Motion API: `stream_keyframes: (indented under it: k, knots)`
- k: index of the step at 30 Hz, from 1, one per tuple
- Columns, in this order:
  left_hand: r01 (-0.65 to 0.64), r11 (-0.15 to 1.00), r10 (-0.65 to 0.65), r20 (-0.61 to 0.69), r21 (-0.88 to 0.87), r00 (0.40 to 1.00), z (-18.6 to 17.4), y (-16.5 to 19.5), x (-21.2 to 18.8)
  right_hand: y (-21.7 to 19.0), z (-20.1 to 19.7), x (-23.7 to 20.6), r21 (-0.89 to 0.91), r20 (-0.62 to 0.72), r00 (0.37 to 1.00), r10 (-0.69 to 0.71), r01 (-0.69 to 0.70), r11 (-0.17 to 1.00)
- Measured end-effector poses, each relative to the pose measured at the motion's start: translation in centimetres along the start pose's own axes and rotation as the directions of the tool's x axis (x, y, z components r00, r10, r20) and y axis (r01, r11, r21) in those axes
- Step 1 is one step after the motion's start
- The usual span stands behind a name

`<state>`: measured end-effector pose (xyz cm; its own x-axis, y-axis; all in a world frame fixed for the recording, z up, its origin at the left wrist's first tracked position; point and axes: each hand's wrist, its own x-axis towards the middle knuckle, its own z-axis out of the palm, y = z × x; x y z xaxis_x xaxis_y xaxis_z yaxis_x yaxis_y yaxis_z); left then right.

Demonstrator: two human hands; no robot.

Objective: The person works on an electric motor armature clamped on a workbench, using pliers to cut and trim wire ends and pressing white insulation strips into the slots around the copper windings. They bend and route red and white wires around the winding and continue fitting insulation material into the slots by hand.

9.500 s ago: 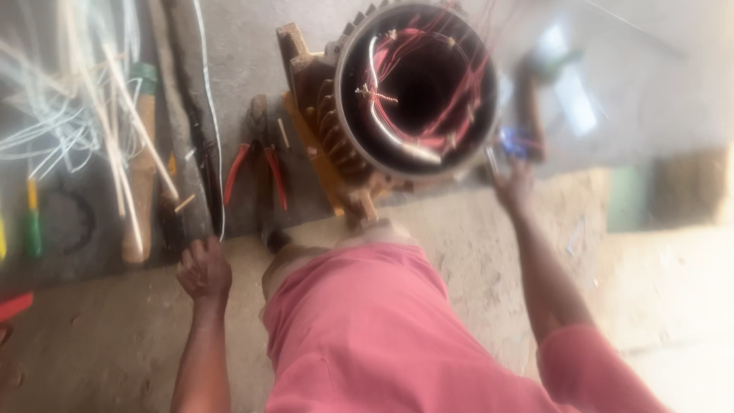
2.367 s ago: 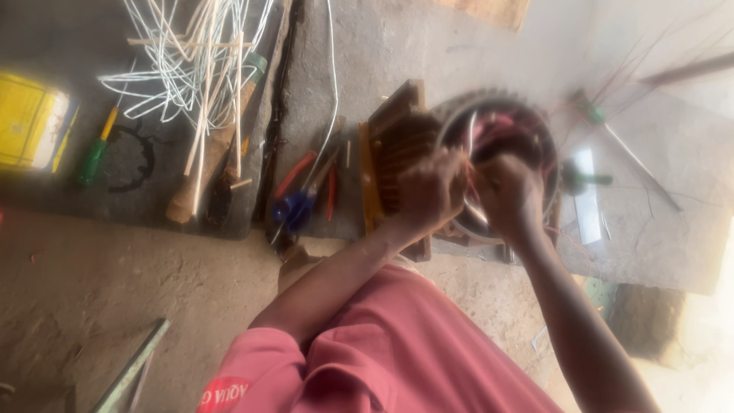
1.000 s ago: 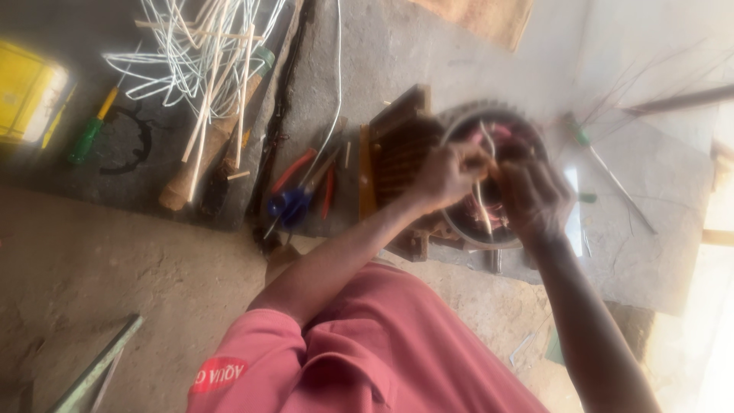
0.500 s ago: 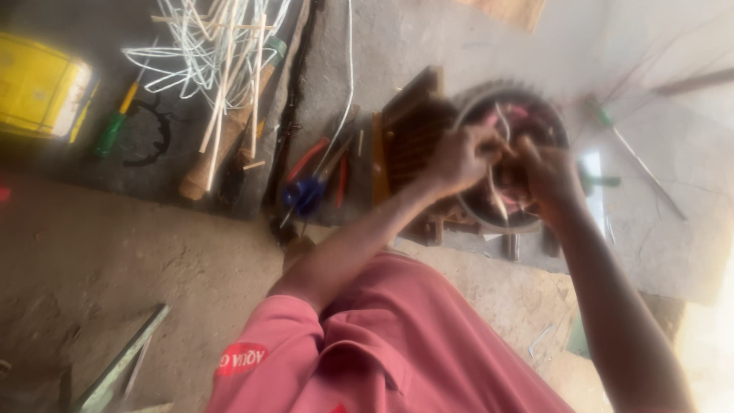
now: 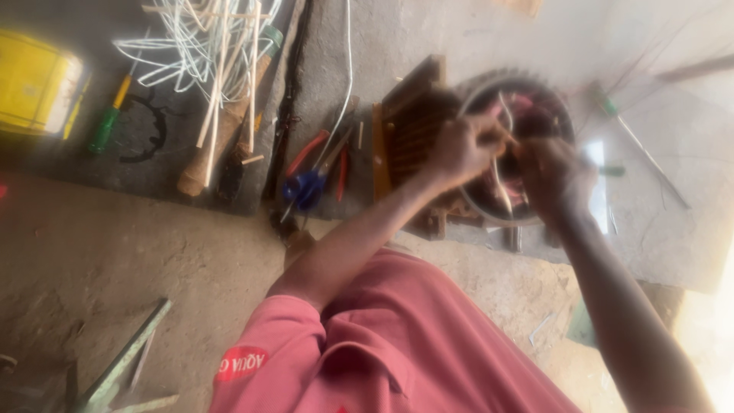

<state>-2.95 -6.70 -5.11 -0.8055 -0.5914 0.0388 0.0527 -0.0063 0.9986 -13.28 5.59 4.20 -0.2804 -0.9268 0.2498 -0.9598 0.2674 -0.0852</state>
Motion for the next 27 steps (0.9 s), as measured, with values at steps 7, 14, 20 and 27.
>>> stream_keyframes:
  k: [7, 14, 20, 27]
  knots:
    - [-0.012, 0.999, 0.013, 0.014, -0.042, 1.0, 0.0, -0.8, 0.2, -3.2, -2.5, 3.6, 0.191, 0.563, 0.548, 0.619, -0.815, 0.548]
    - [0.071, 0.996, -0.068, 0.05, -0.052, 0.996, -0.8, 0.1, 0.2, 0.0, -0.3, 2.8, -0.23, 0.177, 0.942, -0.286, 0.322, 0.918]
    - [0.05, 0.997, -0.047, 0.045, -0.063, 0.998, -1.2, 0.1, 0.2, -0.1, -0.4, 3.2, -0.277, 0.413, 0.9, -0.141, 0.272, 0.922]
    - [0.059, 0.998, -0.058, 0.078, -0.014, 0.995, -1.5, 0.5, -0.3, -3.1, -2.6, 3.7, 0.234, 0.548, 0.567, 0.615, -0.81, 0.537]
